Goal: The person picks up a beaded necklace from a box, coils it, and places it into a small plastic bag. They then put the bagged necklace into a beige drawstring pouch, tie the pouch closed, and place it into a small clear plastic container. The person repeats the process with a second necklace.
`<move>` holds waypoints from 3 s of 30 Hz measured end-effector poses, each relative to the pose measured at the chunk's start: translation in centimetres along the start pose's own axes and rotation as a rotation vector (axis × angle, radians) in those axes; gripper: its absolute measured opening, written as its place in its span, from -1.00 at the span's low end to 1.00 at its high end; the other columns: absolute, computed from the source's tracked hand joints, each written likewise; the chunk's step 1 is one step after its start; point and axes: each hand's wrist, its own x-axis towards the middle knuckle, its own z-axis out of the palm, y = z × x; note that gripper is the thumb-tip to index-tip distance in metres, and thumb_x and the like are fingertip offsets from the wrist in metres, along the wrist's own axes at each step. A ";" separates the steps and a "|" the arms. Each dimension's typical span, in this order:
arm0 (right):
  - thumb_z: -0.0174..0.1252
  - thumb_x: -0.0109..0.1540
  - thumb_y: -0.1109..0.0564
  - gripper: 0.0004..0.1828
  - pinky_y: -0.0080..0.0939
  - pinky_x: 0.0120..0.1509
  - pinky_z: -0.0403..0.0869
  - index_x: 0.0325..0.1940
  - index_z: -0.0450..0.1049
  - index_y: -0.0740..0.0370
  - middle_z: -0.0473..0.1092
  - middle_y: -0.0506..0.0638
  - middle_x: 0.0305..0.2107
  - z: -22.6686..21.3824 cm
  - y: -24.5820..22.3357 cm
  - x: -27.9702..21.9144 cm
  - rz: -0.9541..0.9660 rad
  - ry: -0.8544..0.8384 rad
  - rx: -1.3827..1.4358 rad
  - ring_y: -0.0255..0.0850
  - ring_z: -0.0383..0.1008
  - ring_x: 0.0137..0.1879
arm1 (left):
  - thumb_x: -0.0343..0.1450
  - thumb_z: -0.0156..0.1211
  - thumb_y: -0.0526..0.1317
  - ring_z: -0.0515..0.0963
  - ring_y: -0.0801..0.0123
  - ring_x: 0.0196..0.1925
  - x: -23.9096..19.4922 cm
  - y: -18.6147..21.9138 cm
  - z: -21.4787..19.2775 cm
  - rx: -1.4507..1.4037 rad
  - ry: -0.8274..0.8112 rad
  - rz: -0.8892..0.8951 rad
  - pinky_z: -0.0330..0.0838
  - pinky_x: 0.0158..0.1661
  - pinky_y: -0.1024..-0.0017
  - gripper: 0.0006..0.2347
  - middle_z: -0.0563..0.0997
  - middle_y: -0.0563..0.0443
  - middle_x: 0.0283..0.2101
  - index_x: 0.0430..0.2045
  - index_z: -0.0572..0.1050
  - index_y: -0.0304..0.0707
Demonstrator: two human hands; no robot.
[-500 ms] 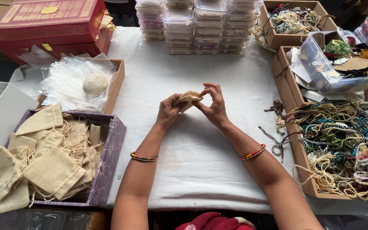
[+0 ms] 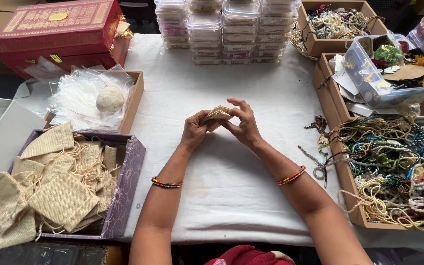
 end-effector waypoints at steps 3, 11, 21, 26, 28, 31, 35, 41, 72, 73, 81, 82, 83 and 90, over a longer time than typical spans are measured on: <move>0.42 0.15 -0.15 -0.68 0.03 0.46 0.41 -0.27 0.50 0.05 0.29 -0.09 0.29 0.1 0.7 -0.2 0.039 0.089 0.034 -0.09 0.27 0.44 | 0.45 0.21 -0.36 0.72 0.48 -0.14 0.0 -0.1 0.1 0.017 0.000 0.024 0.65 -0.06 0.46 -0.82 0.75 0.11 -0.21 -0.10 0.62 -0.13; 0.35 0.20 -0.20 -0.66 0.30 0.51 0.08 -0.07 0.61 -0.01 0.25 0.00 0.33 -0.4 0.3 0.0 -0.083 -0.150 -0.147 0.00 0.12 0.48 | 0.42 0.27 -0.31 0.73 0.49 -0.19 -0.5 1.0 -0.4 0.059 -0.025 -0.011 0.67 -0.14 0.49 -0.82 0.75 0.14 -0.25 -0.12 0.63 -0.11; 0.49 0.11 -0.19 -0.50 0.19 0.41 0.29 -0.17 0.48 0.19 0.28 0.03 0.17 -0.4 -0.7 -0.1 -0.196 0.156 -0.389 -0.05 0.33 0.29 | 0.41 0.28 -0.30 0.74 0.49 -0.19 -0.2 0.9 0.1 0.097 0.011 0.019 0.67 -0.12 0.49 -0.82 0.76 0.16 -0.25 -0.14 0.63 -0.08; 0.52 0.13 0.00 -0.59 -0.02 0.32 0.50 -0.22 0.42 0.17 0.24 0.04 0.24 -0.7 -0.2 -0.1 -0.187 0.180 -0.185 -0.03 0.33 0.31 | 0.44 0.22 -0.32 0.74 0.49 -0.19 -0.2 0.3 0.0 0.076 0.026 0.018 0.68 -0.11 0.50 -0.83 0.76 0.15 -0.25 -0.13 0.63 -0.09; 0.52 0.14 0.06 -0.64 -0.03 0.34 0.53 -0.21 0.43 0.14 0.23 0.03 0.27 -0.6 -0.3 -0.1 -0.205 0.160 -0.140 -0.03 0.33 0.33 | 0.44 0.21 -0.33 0.74 0.49 -0.18 -0.2 0.5 0.1 0.073 0.024 0.029 0.68 -0.11 0.50 -0.82 0.76 0.13 -0.24 -0.13 0.63 -0.10; 0.49 0.15 0.10 -0.70 0.01 0.37 0.53 -0.21 0.45 0.09 0.19 0.09 0.36 -0.4 -0.3 0.1 -0.203 0.084 -0.043 0.00 0.30 0.40 | 0.43 0.25 -0.33 0.74 0.47 -0.19 -0.3 0.6 0.0 0.093 0.014 0.010 0.68 -0.15 0.48 -0.83 0.75 0.11 -0.26 -0.14 0.63 -0.11; 0.48 0.14 0.07 -0.61 0.08 0.41 0.47 -0.12 0.40 0.10 0.06 0.12 0.41 -0.2 -1.0 0.2 -0.134 0.040 0.071 0.06 0.23 0.43 | 0.42 0.26 -0.32 0.75 0.45 -0.17 -0.2 0.7 0.0 0.086 0.024 0.039 0.69 -0.12 0.46 -0.83 0.75 0.14 -0.24 -0.13 0.62 -0.11; 0.45 0.10 0.04 -0.50 0.09 0.41 0.44 0.04 0.42 0.12 0.24 0.01 0.24 -0.9 -1.5 0.2 -0.235 0.062 -0.070 -0.05 0.35 0.31 | 0.41 0.29 -0.27 0.73 0.35 -0.16 -0.9 4.1 0.4 0.604 0.083 0.362 0.65 -0.18 0.42 -0.85 0.75 0.09 -0.18 -0.17 0.64 -0.12; -0.01 0.44 -0.24 -0.49 -0.33 -0.42 0.31 -0.04 0.55 0.26 0.35 -0.03 -0.46 -0.2 3.4 0.3 0.412 -0.232 0.479 -0.31 0.24 -0.43 | 0.56 0.05 -0.02 0.56 0.47 -0.59 1.0 0.7 -1.0 0.203 0.255 -0.054 0.43 -0.60 0.48 -0.68 0.59 0.08 -0.61 -0.53 0.52 -0.22; -0.01 0.44 -0.24 -0.49 -0.33 -0.42 0.31 -0.04 0.55 0.26 0.35 -0.03 -0.46 -0.3 2.7 0.3 0.414 -0.236 0.482 -0.31 0.24 -0.43 | 0.56 0.05 -0.02 0.56 0.47 -0.59 0.7 1.1 -1.0 0.205 0.256 -0.059 0.43 -0.60 0.48 -0.68 0.59 0.08 -0.61 -0.53 0.52 -0.22; -0.12 0.43 -0.21 -0.58 -0.22 -0.20 0.49 0.04 0.47 0.11 0.51 -0.04 -0.33 1.6 -0.1 0.0 0.252 -0.257 0.322 -0.28 0.52 -0.23 | 0.56 0.09 -0.01 0.63 0.29 -0.59 0.0 3.7 1.4 0.651 0.212 0.276 0.49 -0.58 0.37 -0.68 0.61 -0.01 -0.59 -0.50 0.49 -0.25; -0.12 0.43 -0.21 -0.58 -0.22 -0.20 0.49 0.04 0.47 0.11 0.51 -0.04 -0.33 1.6 -0.1 -0.1 0.256 -0.256 0.320 -0.28 0.52 -0.23 | 0.56 0.09 -0.01 0.63 0.29 -0.59 -0.1 3.7 1.6 0.648 0.210 0.274 0.49 -0.58 0.37 -0.68 0.61 -0.01 -0.59 -0.50 0.49 -0.25; -0.10 0.45 -0.20 -0.58 -0.21 -0.19 0.49 0.02 0.48 0.14 0.53 -0.01 -0.34 1.6 -0.2 -0.2 0.189 -0.217 0.280 -0.27 0.53 -0.24 | 0.56 0.10 -0.02 0.63 0.29 -0.59 -0.2 3.8 1.7 0.672 0.226 0.246 0.49 -0.59 0.37 -0.70 0.61 -0.01 -0.59 -0.46 0.49 -0.25; -0.12 0.42 -0.18 -0.57 -0.14 -0.24 0.51 -0.03 0.52 0.13 0.54 0.06 -0.40 0.2 -0.9 0.0 0.317 -0.288 0.059 -0.19 0.53 -0.35 | 0.48 0.30 -0.12 0.55 0.41 -0.67 -2.2 8.1 -5.7 1.156 0.243 0.170 0.40 -0.68 0.48 -0.61 0.63 0.04 -0.56 0.16 0.43 -0.28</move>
